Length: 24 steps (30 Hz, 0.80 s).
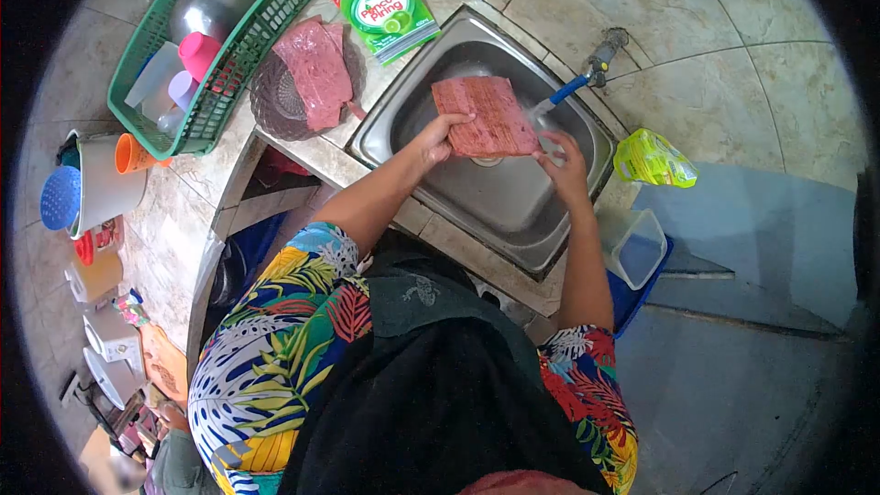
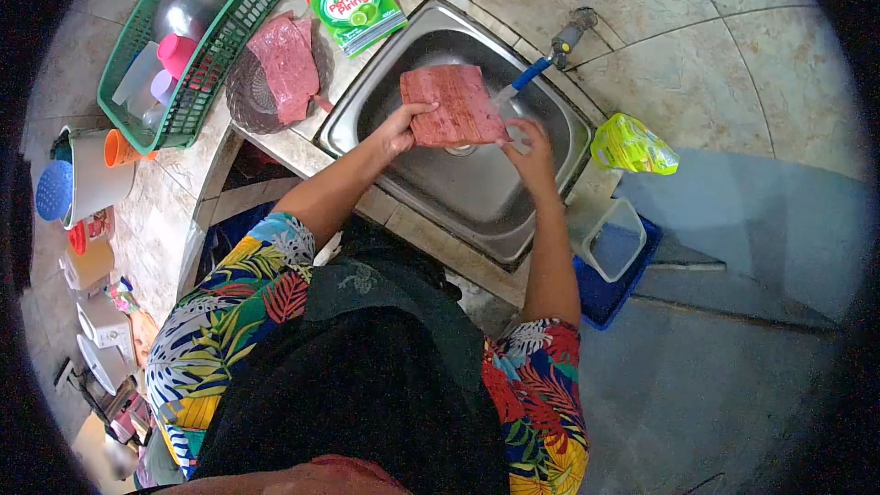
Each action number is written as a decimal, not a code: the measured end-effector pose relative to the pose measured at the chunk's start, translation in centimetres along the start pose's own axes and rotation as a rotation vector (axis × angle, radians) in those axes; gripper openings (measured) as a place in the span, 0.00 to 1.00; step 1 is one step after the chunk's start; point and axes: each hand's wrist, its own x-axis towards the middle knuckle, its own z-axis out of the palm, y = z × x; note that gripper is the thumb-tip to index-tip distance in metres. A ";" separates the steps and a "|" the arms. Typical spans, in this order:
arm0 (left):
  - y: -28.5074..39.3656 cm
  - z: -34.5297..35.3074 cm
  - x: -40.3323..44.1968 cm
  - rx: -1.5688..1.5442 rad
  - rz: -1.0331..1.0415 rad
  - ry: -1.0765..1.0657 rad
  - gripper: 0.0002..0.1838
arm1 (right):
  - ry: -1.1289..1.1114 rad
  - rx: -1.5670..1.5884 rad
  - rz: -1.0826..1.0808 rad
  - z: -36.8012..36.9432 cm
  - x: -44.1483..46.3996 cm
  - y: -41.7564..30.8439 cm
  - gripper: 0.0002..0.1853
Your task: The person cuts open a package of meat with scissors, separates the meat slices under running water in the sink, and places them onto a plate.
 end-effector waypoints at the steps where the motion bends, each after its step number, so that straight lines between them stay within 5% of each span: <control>1: 0.2 -0.1 0.2 0.005 -0.002 -0.001 0.25 | 0.005 0.002 0.001 -0.4 0.6 -0.6 0.22; 3: 0.4 0.0 0.5 0.022 -0.041 -0.023 0.26 | -0.250 -0.155 -0.201 -1.2 1.9 -1.0 0.18; 9: 1.0 0.6 0.6 0.009 -0.082 -0.015 0.26 | -0.411 -0.019 -0.086 -1.4 4.5 -0.4 0.11; 19: 1.5 -0.2 1.8 -0.046 -0.089 0.083 0.22 | -0.417 0.060 -0.080 -0.5 6.1 0.8 0.07; 22: 1.7 -1.0 2.7 -0.096 -0.129 0.018 0.23 | -0.336 -0.100 -0.231 -0.4 5.8 -0.4 0.09; 24: 2.0 -0.9 2.7 -0.105 -0.171 0.050 0.22 | -0.238 -0.503 -0.437 0.0 5.5 -1.1 0.10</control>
